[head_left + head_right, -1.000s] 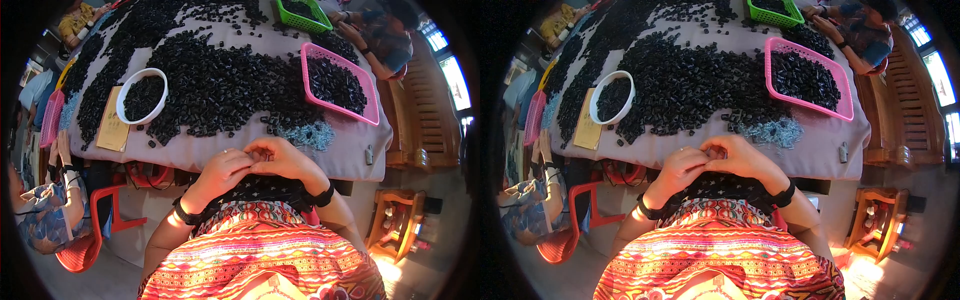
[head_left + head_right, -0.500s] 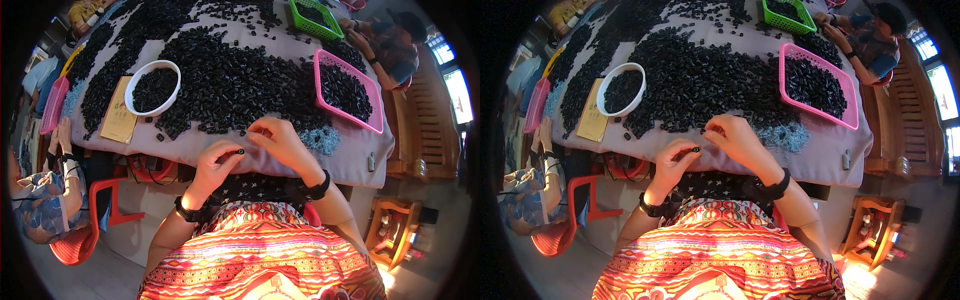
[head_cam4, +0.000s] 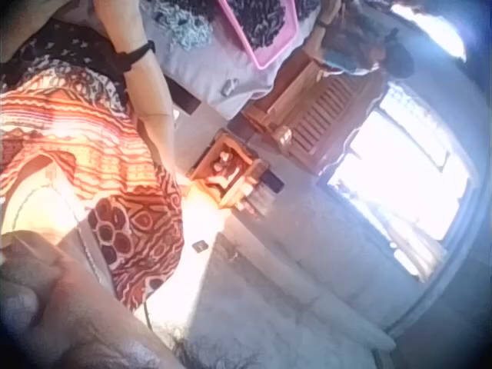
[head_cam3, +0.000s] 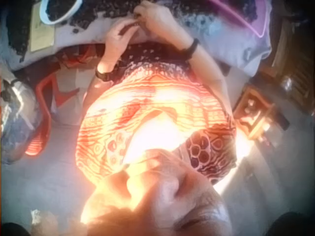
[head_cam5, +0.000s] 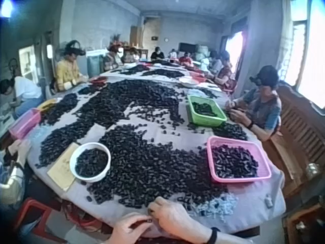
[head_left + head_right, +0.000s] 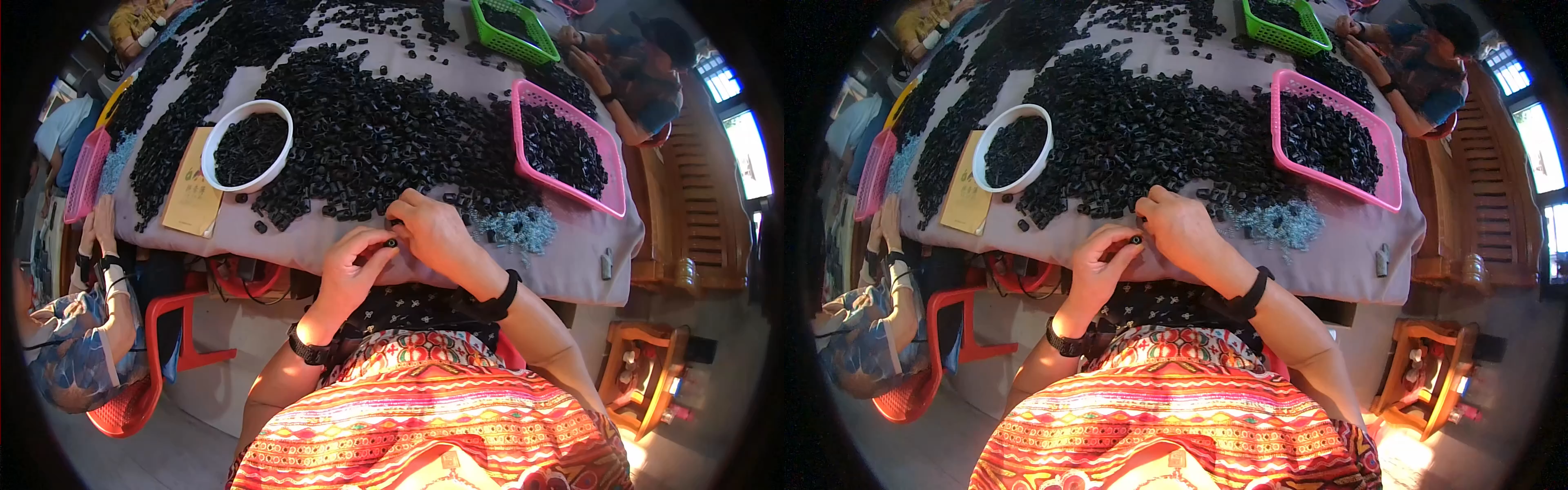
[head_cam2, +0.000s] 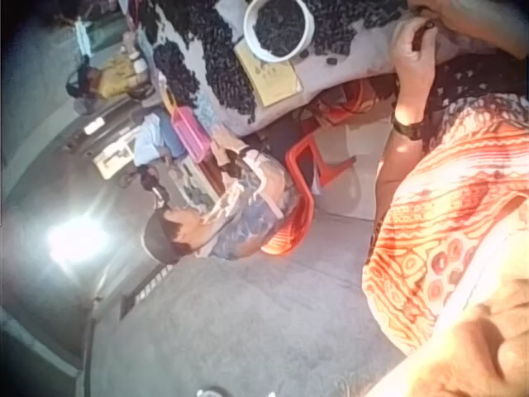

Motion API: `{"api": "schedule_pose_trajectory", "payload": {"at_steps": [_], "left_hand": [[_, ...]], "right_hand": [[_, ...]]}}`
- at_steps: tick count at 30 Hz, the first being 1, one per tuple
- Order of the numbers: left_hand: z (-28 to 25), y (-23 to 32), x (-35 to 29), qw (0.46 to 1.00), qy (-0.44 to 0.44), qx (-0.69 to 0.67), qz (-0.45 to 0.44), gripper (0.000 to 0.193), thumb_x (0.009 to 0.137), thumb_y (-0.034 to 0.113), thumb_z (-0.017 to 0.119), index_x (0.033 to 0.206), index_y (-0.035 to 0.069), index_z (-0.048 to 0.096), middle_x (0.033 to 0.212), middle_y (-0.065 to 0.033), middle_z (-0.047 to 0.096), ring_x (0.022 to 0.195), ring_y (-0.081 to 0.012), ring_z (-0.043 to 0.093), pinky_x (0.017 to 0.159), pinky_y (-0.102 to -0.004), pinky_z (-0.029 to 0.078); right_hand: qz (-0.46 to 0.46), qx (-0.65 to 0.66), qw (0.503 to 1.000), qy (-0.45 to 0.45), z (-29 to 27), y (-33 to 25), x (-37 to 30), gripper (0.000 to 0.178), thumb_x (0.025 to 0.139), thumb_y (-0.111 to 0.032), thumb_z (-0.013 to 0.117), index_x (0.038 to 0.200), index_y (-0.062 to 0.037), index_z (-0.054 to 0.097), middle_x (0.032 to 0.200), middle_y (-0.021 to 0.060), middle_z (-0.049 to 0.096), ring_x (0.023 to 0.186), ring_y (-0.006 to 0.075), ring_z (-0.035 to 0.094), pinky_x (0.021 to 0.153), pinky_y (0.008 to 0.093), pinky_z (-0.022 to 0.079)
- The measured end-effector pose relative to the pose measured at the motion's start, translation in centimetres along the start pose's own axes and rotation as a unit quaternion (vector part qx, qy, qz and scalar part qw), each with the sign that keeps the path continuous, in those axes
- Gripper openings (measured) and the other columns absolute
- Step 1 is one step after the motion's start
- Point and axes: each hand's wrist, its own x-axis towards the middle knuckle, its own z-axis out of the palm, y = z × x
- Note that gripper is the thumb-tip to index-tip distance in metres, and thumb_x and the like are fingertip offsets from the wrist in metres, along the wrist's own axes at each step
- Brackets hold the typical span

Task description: Assembling small black shoe components with grey inserts at a workshop table with multiple workers.

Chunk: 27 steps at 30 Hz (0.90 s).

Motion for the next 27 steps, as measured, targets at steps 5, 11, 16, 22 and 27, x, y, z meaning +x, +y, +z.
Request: {"api": "schedule_pose_trajectory", "payload": {"at_steps": [5,11,16,22,27], "left_hand": [[0.2,-0.2,0.1,0.999,0.011,0.038,-0.005,0.018,0.089,0.0,0.071,0.107,0.0,0.069,0.094,-0.0066,0.066,0.08,-0.0129,0.065,0.071,-0.0249,0.052],[0.6,1.3,0.6,0.995,-0.049,0.081,-0.038,0.015,0.092,0.001,0.069,0.107,-0.002,0.069,0.096,-0.0042,0.068,0.086,-0.0107,0.067,0.075,-0.0233,0.053],[1.3,1.2,0.3,0.994,-0.053,0.038,-0.091,0.016,0.093,0.005,0.071,0.108,-0.001,0.07,0.097,-0.0027,0.068,0.087,-0.0084,0.065,0.075,-0.0225,0.052],[2.2,1.3,0.4,0.993,-0.052,0.001,-0.109,0.018,0.093,0.007,0.071,0.109,-0.002,0.07,0.097,-0.0032,0.069,0.084,-0.0073,0.064,0.073,-0.0221,0.051],[2.5,1.8,0.8,0.99,-0.072,-0.031,-0.12,0.017,0.096,0.007,0.068,0.11,-0.002,0.069,0.1,-0.0024,0.07,0.089,-0.0064,0.065,0.074,-0.0207,0.052]], "right_hand": [[0.092,0.148,0.984,-0.037,-1.7,0.7,-1.2,0.019,0.082,-0.002,0.071,0.101,-0.0027,0.067,0.09,0.0086,0.065,0.078,0.019,0.068,0.066,0.0314,0.053],[0.233,0.414,0.88,-0.026,-2.9,-0.3,-3.0,0.016,0.089,0.001,0.071,0.105,0.0021,0.068,0.096,0.0022,0.069,0.085,0.0076,0.065,0.074,0.0242,0.053],[0.212,0.418,0.883,-0.031,-2.1,0.1,-4.2,0.017,0.089,0.001,0.071,0.106,0.002,0.069,0.097,0.0032,0.069,0.09,0.0095,0.067,0.08,0.0241,0.054],[0.201,0.407,0.891,0.013,-2.4,0.2,-5.2,0.013,0.09,-0.004,0.07,0.103,0.0008,0.072,0.097,0.0046,0.069,0.084,0.0099,0.064,0.072,0.025,0.052],[0.174,0.342,0.923,0.04,-3.9,-0.5,-5.3,0.012,0.091,-0.004,0.069,0.102,0.0003,0.073,0.094,0.0057,0.067,0.083,0.0121,0.064,0.072,0.0259,0.051]]}}
